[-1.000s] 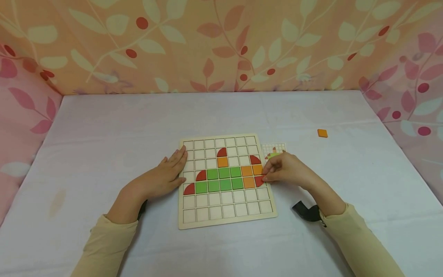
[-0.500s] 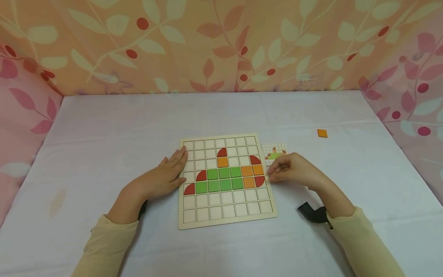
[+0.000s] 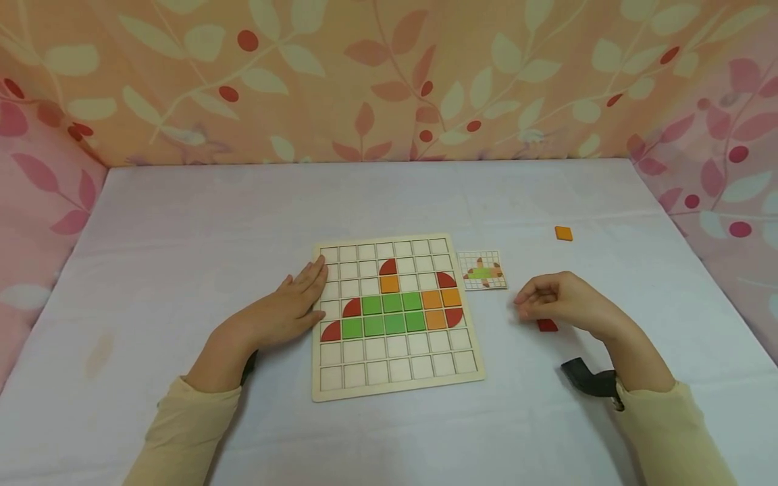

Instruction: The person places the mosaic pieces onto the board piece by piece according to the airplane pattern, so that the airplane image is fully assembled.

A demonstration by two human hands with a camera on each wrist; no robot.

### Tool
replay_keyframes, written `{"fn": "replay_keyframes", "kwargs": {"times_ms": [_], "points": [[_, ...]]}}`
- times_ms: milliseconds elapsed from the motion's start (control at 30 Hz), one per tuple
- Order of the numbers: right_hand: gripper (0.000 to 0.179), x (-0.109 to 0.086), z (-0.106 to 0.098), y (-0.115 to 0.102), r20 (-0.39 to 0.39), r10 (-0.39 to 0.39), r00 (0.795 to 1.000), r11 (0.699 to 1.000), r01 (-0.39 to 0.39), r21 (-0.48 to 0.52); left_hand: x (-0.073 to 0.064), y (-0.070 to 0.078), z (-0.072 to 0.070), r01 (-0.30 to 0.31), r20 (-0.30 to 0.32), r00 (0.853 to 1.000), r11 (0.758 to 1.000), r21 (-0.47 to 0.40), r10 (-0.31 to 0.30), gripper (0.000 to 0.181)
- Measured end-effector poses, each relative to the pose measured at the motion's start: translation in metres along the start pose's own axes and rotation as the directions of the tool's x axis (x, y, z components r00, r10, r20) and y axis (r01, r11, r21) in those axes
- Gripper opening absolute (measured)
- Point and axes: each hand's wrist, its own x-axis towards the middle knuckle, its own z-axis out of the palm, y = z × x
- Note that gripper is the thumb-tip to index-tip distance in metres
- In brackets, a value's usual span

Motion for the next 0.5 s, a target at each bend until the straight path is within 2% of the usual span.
{"fn": "replay_keyframes", "kwargs": {"times_ms": [167, 267, 400, 500], "points": [[0.025, -0.007, -0.014, 0.011, -0.059, -0.003, 0.998, 1.000, 0.003, -0.010, -0.001, 0.000, 0.000, 0.002, -0.001, 1.000, 1.000, 0.000, -0.002, 0.069], [0.029, -0.005, -0.026, 0.021, -0.095, 0.016, 0.995, 1.000, -0.017, -0.008, -0.001, 0.000, 0.000, 0.005, 0.000, 1.000, 1.000, 0.002, -0.005, 0.069], [0.034, 0.003, -0.045, 0.036, -0.148, 0.061, 0.987, 0.998, -0.058, 0.025, 0.000, -0.001, 0.000, 0.003, 0.001, 1.000, 1.000, 0.003, -0.003, 0.069], [0.030, 0.011, -0.061, 0.048, -0.188, 0.083, 0.979, 0.993, -0.065, 0.102, 0.000, -0.001, 0.001, 0.000, 0.001, 1.000, 1.000, -0.001, 0.000, 0.069]]}}
